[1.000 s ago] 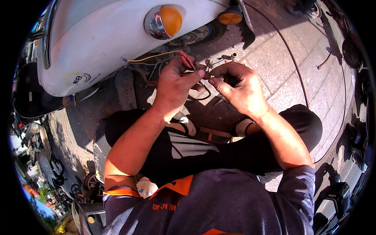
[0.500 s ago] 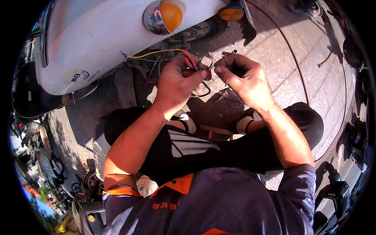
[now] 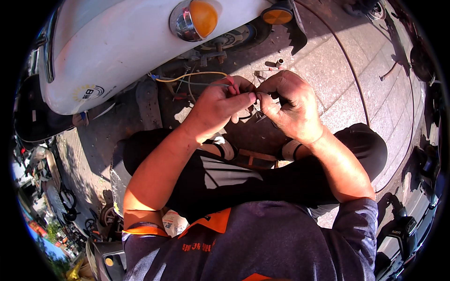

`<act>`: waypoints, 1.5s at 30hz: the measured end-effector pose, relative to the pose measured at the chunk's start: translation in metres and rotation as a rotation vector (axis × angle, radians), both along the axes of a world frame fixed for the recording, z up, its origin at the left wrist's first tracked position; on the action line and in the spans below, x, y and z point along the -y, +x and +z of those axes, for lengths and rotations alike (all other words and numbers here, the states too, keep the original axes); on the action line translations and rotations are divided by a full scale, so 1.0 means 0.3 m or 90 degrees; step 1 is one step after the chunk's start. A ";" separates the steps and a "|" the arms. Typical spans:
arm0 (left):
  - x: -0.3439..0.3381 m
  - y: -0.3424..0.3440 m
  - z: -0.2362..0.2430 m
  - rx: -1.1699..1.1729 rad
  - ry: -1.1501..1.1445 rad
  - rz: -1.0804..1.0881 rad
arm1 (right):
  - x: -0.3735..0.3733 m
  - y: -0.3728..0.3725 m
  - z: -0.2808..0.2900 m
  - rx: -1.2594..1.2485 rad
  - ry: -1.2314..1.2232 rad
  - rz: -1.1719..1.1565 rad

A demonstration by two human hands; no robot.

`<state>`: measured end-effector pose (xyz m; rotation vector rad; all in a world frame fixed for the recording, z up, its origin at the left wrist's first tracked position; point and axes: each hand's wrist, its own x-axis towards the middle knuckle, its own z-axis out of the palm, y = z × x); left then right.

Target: The person strips wire insulation and twists the exposed wire ends together on the front of a white scooter by hand.

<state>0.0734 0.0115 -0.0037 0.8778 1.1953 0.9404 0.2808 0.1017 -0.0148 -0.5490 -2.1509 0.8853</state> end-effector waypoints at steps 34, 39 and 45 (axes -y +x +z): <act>-0.010 -0.012 -0.020 0.205 0.025 0.134 | 0.014 -0.001 0.017 0.024 -0.107 0.020; -0.015 -0.004 -0.026 0.196 0.031 0.131 | 0.012 -0.007 0.017 0.011 -0.138 -0.001; -0.010 0.017 -0.020 0.190 0.000 0.136 | 0.022 -0.015 0.020 0.028 -0.245 -0.050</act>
